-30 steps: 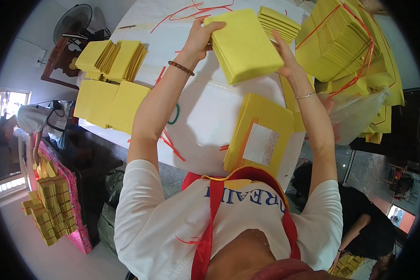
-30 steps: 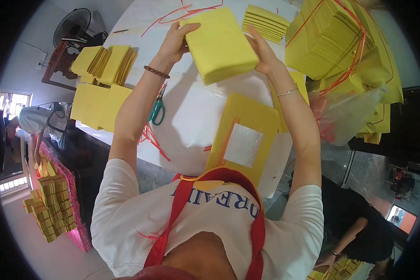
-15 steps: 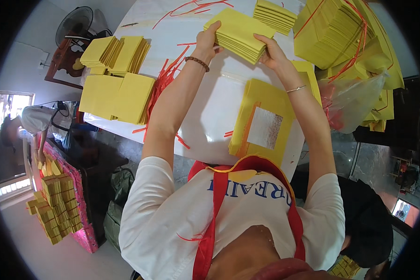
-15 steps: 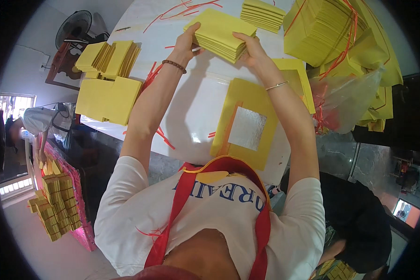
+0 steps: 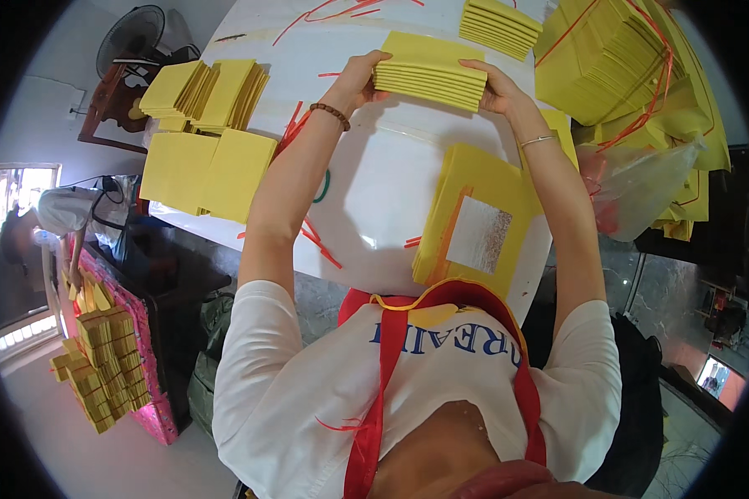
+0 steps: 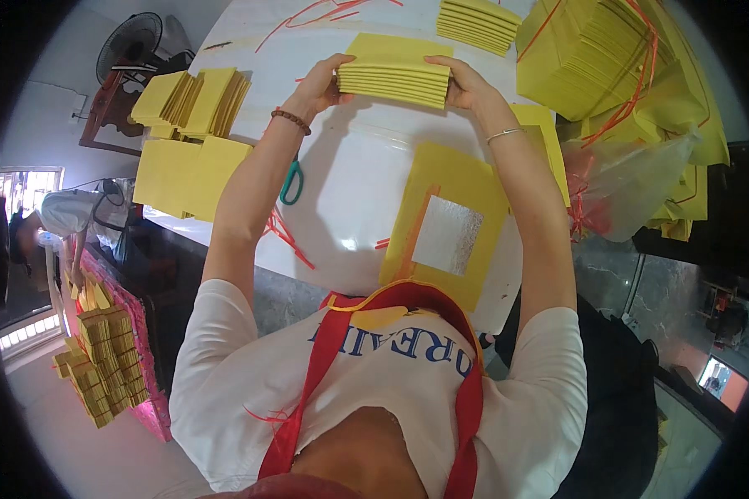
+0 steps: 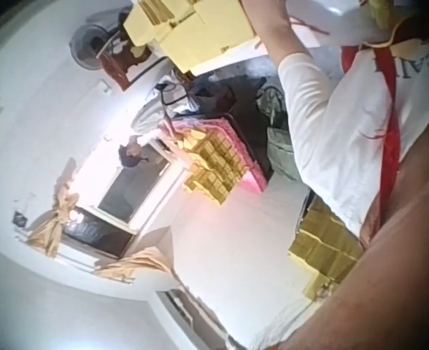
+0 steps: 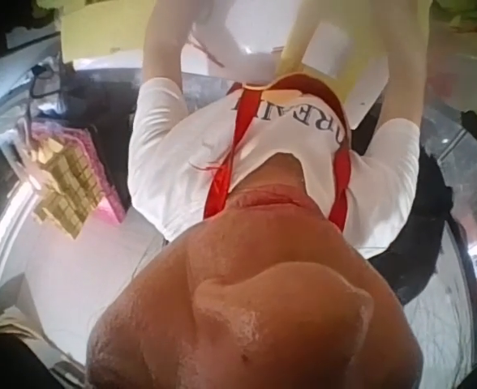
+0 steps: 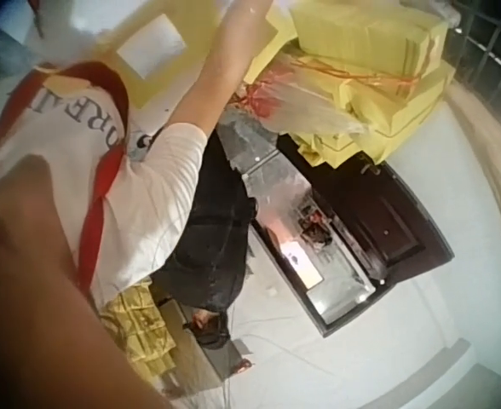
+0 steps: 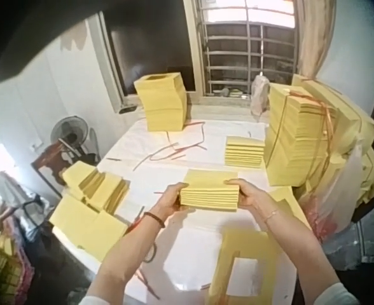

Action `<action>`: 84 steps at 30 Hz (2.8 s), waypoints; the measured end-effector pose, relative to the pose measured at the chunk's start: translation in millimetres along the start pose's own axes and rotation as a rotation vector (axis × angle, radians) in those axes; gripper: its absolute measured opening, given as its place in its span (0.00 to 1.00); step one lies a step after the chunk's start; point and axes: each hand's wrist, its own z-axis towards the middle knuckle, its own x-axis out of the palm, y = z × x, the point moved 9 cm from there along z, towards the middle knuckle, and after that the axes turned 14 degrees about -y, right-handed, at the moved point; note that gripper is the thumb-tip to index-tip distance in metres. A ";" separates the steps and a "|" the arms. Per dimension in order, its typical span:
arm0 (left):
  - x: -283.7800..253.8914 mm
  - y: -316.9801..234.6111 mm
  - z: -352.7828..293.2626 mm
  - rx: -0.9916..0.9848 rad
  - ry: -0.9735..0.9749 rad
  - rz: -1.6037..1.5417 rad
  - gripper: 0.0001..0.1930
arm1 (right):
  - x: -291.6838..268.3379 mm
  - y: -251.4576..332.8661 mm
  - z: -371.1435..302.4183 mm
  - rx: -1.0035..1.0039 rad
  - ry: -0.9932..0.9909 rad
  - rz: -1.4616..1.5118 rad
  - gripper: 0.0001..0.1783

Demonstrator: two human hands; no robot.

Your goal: Folding and stacking yellow ritual paper sheets with silver foil centers.

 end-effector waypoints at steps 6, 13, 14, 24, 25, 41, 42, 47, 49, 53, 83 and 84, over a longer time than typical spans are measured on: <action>-9.1 0.9 28.7 0.148 -0.044 0.035 0.17 | -1.5 -2.5 17.8 -0.064 -0.024 0.012 0.23; -11.0 46.0 50.6 0.004 0.004 -0.045 0.17 | -14.6 -14.9 44.2 -0.149 -0.135 0.021 0.22; -13.7 47.3 53.5 0.015 -0.032 -0.057 0.17 | -15.7 -10.5 47.1 -0.214 -0.152 0.001 0.23; -24.3 38.6 46.2 0.128 -0.143 0.379 0.23 | -28.6 -18.2 60.8 -0.225 -0.277 -0.081 0.24; -27.4 41.7 51.3 0.129 -0.140 0.388 0.23 | -26.1 -16.2 64.0 -0.241 -0.260 -0.116 0.24; 50.6 -13.8 -28.9 1.590 0.062 1.113 0.12 | -25.6 -11.4 62.5 -0.209 -0.354 -0.220 0.17; 52.9 -14.8 -33.1 1.630 0.056 1.126 0.11 | -26.6 -9.1 62.1 -0.207 -0.361 -0.215 0.17; 56.3 -16.2 -31.4 1.634 0.069 1.227 0.11 | -21.2 -9.8 55.2 -0.077 -0.401 -0.273 0.14; 52.6 -16.4 -27.0 1.615 0.065 1.213 0.11 | -19.7 -8.9 55.2 -0.068 -0.407 -0.283 0.14; 40.8 -17.3 -27.9 1.617 0.070 1.151 0.13 | -9.4 -9.8 55.1 -0.057 -0.410 -0.310 0.13; 50.1 -11.6 -32.9 1.636 0.103 1.270 0.23 | -19.9 -2.4 67.2 -0.125 -0.390 -0.244 0.16; 52.1 -10.5 -33.1 1.637 0.097 1.289 0.23 | -23.0 -2.7 68.6 -0.125 -0.393 -0.244 0.16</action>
